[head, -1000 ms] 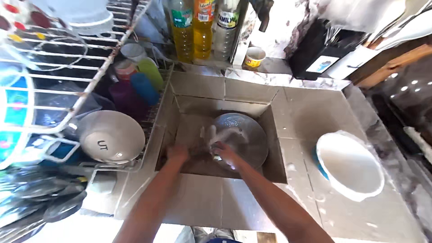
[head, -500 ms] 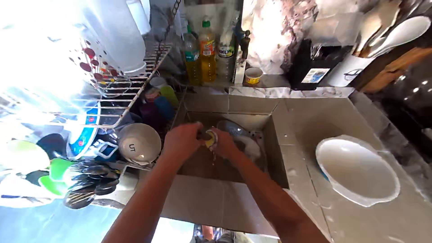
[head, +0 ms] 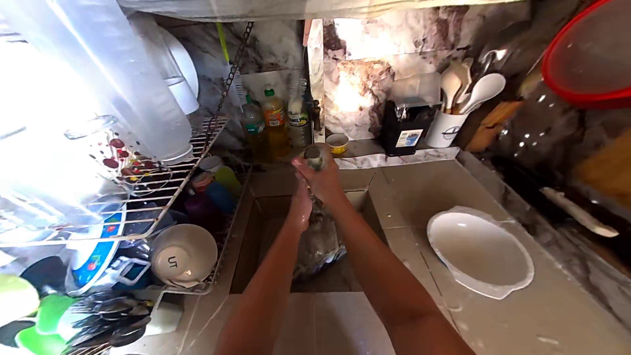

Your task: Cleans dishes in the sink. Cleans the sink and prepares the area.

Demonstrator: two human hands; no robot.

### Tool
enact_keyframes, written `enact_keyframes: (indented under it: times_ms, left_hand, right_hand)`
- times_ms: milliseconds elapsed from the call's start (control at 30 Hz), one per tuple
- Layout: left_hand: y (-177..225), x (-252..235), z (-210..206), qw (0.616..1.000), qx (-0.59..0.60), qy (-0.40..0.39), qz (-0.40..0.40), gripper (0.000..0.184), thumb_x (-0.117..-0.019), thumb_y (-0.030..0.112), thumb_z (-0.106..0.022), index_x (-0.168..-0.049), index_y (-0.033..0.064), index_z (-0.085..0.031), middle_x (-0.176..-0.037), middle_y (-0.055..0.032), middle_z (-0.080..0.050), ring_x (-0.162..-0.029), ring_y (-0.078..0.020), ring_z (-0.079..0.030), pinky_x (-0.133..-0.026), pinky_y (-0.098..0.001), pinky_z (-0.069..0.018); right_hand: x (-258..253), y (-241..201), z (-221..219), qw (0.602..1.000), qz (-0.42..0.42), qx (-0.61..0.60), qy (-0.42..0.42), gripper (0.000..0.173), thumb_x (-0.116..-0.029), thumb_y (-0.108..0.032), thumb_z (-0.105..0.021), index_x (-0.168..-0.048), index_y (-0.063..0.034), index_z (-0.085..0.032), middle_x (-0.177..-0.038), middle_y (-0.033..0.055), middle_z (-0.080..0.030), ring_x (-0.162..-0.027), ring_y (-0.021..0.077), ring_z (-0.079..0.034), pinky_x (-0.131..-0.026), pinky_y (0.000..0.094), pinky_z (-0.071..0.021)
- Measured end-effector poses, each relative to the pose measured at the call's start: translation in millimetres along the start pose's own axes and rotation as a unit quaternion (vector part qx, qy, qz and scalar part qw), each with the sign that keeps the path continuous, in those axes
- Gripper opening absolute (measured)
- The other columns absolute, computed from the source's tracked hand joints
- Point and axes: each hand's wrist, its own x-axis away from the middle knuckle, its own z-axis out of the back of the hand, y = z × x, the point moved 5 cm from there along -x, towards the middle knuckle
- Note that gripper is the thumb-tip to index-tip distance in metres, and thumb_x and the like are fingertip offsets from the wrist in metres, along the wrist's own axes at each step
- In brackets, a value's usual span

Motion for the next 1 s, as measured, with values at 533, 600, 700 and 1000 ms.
enact_keyframes:
  times_ms: [533,600,700,1000]
  left_hand:
    - [18,-32,6,0.985,0.028,0.005,-0.170,0.039,-0.1117,0.022,-0.039,-0.144,0.0007,-0.045,-0.117,-0.0088,-0.066,-0.101,-0.0105,-0.066,-0.091,-0.0297,-0.0549]
    - [30,-37,14,0.978,0.025,0.082,-0.190,0.029,-0.1084,0.018,-0.050,-0.129,-0.0021,-0.051,-0.087,-0.0027,-0.059,-0.072,-0.0061,-0.060,-0.071,-0.0238,-0.0548]
    - [30,-41,32,0.974,0.041,0.139,-0.173,0.021,-0.1066,0.027,-0.055,-0.094,0.0104,-0.054,-0.059,0.0076,-0.045,-0.046,-0.0041,-0.047,-0.050,-0.0230,-0.0486]
    - [-29,-13,48,0.973,-0.228,-0.005,0.047,0.049,-0.1024,0.044,-0.061,-0.119,-0.0016,-0.067,-0.110,-0.0200,-0.069,-0.104,-0.0296,-0.066,-0.096,-0.0512,-0.0518]
  right_hand:
    - [61,33,-8,0.949,-0.167,0.227,-0.138,0.053,-0.1033,-0.022,-0.061,-0.147,0.0056,-0.048,-0.143,0.0272,-0.056,-0.132,0.0391,-0.056,-0.113,0.0501,-0.0433]
    - [73,25,-9,0.928,-0.180,0.271,-0.181,0.055,-0.1047,-0.022,-0.059,-0.151,0.0033,-0.043,-0.149,0.0253,-0.052,-0.135,0.0383,-0.055,-0.113,0.0483,-0.0432]
    - [89,33,1,0.952,-0.169,0.179,-0.183,0.051,-0.1048,-0.024,-0.058,-0.148,0.0019,-0.049,-0.142,0.0252,-0.058,-0.132,0.0360,-0.057,-0.114,0.0465,-0.0435]
    - [65,78,-2,0.930,-0.192,0.185,-0.252,0.038,-0.1094,-0.028,-0.048,-0.129,-0.0018,-0.068,-0.135,0.0201,-0.064,-0.132,0.0356,-0.056,-0.117,0.0546,-0.0352]
